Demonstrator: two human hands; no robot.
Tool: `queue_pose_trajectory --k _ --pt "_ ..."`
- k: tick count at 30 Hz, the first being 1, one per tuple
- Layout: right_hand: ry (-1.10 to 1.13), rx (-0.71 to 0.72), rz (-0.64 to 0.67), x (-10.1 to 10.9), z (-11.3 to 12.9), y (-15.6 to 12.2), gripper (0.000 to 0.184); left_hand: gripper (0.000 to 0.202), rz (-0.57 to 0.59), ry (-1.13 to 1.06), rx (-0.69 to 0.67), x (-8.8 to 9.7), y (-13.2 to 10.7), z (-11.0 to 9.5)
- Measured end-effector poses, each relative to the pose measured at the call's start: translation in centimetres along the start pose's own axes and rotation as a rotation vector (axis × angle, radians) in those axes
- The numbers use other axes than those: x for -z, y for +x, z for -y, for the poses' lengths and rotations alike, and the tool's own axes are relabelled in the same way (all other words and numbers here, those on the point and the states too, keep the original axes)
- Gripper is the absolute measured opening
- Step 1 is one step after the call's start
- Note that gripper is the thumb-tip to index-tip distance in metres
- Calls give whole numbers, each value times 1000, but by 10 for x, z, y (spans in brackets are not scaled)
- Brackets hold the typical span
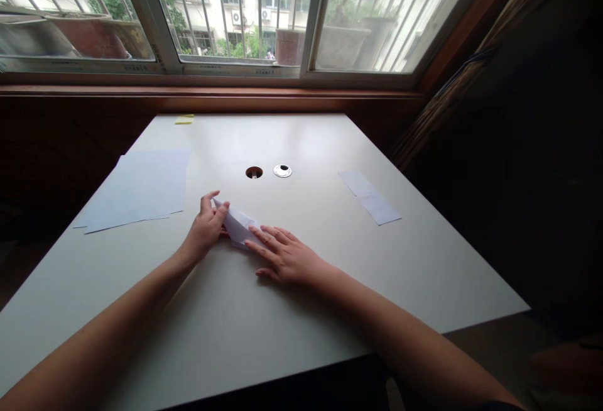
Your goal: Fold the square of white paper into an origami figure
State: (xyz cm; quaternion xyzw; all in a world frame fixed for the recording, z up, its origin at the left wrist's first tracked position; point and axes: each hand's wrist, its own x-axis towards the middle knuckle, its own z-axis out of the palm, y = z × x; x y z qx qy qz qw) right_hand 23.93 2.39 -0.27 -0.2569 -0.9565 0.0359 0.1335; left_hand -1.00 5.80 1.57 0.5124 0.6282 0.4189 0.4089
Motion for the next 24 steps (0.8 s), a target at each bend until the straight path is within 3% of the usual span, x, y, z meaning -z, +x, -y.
queue_pose_trajectory --k 10,17,24 --pt "11 11 0 3 1 -1 66 59 -181 348 -209 0 -2 1" --pt "59 39 -39 6 -1 1 62 38 -66 352 -194 6 6 0" --pt "95 6 -141 7 -2 1 47 41 6 231 -127 8 5 3"
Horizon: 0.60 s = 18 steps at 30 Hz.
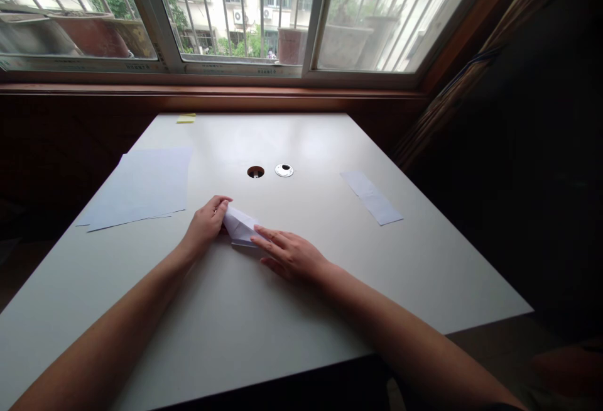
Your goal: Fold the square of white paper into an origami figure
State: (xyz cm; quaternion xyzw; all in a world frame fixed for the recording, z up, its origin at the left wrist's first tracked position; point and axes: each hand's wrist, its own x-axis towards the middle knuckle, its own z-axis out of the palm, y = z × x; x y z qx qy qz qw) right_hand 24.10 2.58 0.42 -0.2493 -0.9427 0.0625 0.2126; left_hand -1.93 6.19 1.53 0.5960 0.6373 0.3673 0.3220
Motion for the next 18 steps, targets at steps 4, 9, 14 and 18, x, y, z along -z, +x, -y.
queue_pose_trajectory --k 4,9,14,18 --pt "41 -32 -59 -3 -1 -2 40 43 18 30 -22 4 -1 -2" --pt "36 -94 -66 -3 1 -2 37 48 -16 229 -86 8 0 1" --pt "91 -106 -75 -2 0 0 34 57 -9 142 -97 6 1 7" --pt "189 -65 -74 -4 -4 1 33 58 -3 105 -162 4 -1 5"
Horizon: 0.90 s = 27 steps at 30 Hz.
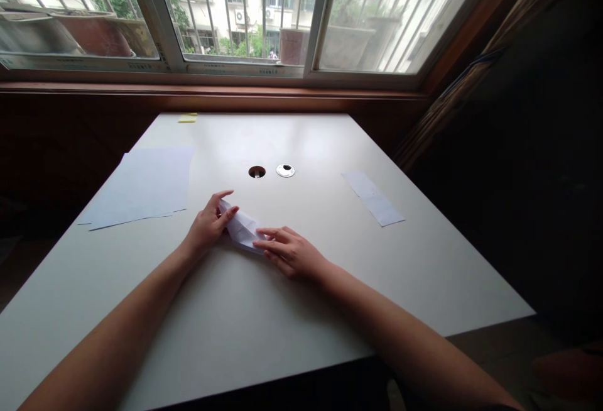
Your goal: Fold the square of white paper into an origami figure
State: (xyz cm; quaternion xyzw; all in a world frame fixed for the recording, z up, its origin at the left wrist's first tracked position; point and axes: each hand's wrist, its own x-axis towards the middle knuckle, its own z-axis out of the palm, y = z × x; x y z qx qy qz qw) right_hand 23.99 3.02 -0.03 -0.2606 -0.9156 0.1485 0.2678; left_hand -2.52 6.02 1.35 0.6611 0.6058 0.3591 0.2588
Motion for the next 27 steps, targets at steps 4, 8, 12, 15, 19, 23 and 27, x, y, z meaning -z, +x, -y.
queue_pose_trajectory --k 4,8,12,15,19,23,27 --pt "63 15 28 3 -1 2 33 67 10 -25 -12 -2 -4 -6" --pt "130 33 55 6 1 3 38 67 -7 -20 -32 -4 -8 -10" --pt "276 -12 36 4 2 5 38 56 -29 72 -76 -6 -9 -12" --pt "307 -65 2 1 2 5 39 49 -34 144 -72 -7 -8 -12" --pt "307 -75 6 0 2 4 43 47 -47 197 -85 -11 -6 -10" --pt "295 -92 45 2 3 4 48 45 -110 222 -101 -16 -6 -7" --pt "183 -99 82 5 7 5 48 42 -142 248 -82 -19 -7 -3"
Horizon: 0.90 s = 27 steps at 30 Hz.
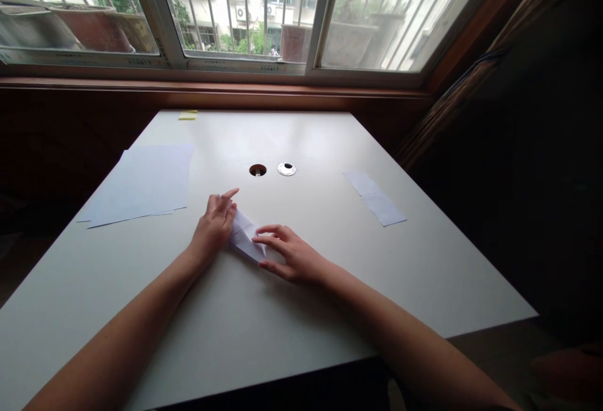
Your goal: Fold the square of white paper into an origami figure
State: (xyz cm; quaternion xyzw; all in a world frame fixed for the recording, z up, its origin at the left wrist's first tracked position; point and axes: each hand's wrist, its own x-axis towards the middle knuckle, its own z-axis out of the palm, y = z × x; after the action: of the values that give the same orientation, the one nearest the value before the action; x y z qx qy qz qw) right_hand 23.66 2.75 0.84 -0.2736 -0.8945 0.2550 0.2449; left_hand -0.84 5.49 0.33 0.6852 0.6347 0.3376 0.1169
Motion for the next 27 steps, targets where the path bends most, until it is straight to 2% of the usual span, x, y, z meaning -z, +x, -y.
queue_pose_trajectory --k 4,8,11,14,17,23,27 --pt "-76 -11 27 1 3 0 48 37 6 -16 -29 0 3 7" --pt "-96 -37 36 1 5 -1 50 41 42 -46 -59 5 6 7" --pt "-78 -52 55 2 6 -1 55 49 85 -60 -4 9 5 4" --pt "-27 -51 77 6 7 0 58 56 81 -71 48 9 3 5" --pt "32 -67 84 9 7 1 53 62 93 -187 46 5 3 11" --pt "70 -167 1 6 3 4 30 82 347 -583 -43 -1 1 14" --pt "-29 -212 -112 0 -3 2 31 87 444 -697 -94 -1 -1 11"
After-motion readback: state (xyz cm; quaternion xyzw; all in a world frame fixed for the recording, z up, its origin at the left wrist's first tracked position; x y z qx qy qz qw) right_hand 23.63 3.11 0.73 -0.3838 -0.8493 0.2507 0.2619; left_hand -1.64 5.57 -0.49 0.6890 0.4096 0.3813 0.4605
